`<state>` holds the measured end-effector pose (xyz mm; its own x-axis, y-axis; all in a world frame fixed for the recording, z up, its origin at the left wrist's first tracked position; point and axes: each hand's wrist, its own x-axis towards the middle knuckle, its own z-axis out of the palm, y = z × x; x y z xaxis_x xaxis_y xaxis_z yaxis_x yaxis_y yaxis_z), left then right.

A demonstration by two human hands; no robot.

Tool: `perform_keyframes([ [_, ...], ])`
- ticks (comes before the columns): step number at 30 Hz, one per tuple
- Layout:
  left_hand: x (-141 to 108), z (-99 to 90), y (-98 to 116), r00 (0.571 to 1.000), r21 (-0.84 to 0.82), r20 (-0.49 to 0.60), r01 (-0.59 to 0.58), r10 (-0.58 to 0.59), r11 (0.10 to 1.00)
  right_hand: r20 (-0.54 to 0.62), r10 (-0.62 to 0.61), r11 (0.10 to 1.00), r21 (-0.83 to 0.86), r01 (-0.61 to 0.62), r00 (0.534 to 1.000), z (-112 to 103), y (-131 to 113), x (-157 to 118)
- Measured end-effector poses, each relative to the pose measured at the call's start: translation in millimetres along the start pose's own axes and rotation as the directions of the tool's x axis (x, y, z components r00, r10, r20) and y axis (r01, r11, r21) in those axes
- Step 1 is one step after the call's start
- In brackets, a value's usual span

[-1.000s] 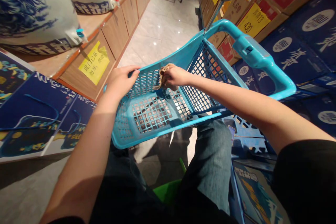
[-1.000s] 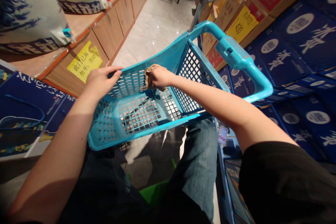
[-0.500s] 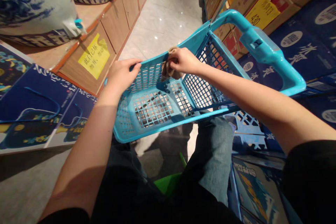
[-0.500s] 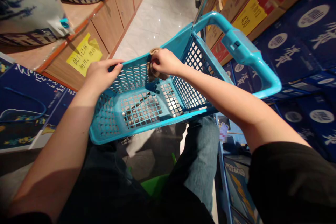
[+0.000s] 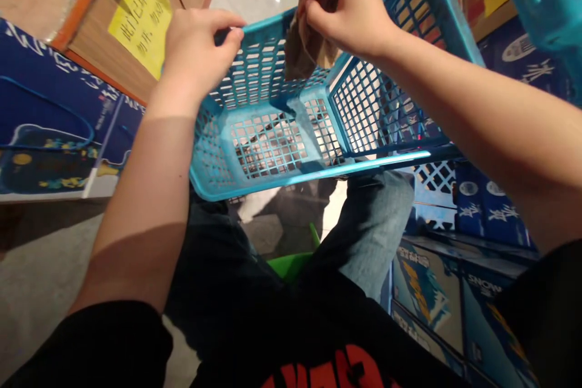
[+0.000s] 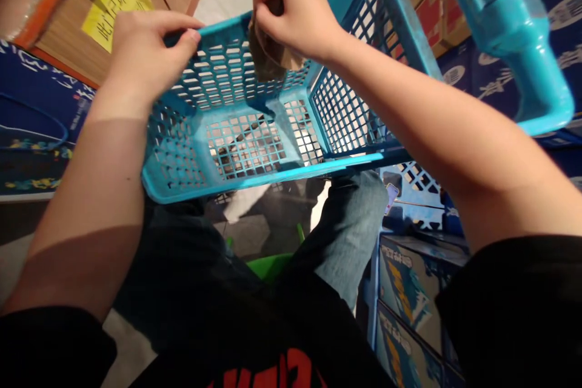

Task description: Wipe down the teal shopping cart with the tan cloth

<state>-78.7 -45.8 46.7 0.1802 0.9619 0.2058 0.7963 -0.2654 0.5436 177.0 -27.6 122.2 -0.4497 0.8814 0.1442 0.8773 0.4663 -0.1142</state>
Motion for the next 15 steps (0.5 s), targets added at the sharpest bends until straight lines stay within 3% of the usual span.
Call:
perform_keyframes([
  [4, 0, -7.2, 8, 0.997, 0.093, 0.071, -0.006, 0.000, 0.996, 0.138, -0.048, 0.998, 0.035, 0.044, 0.989, 4, -1, -4],
  [8, 2, -11.4, 15, 0.992, 0.208, 0.124, 0.008, -0.034, 0.978, 0.207, -0.010, 0.997, 0.076, -0.006, 0.978, 16, 15, -1],
  [12, 2, -12.6, 16, 0.989, 0.235, 0.141, 0.013, -0.048, 0.972, 0.294, -0.049, 0.998, 0.053, 0.035, 0.955, 27, 25, 1],
  [15, 1, -12.5, 15, 0.989, 0.224, 0.145, 0.005, -0.038, 0.975, 0.314, 0.036, 0.999, -0.016, -0.032, 0.949, 20, 29, 3],
])
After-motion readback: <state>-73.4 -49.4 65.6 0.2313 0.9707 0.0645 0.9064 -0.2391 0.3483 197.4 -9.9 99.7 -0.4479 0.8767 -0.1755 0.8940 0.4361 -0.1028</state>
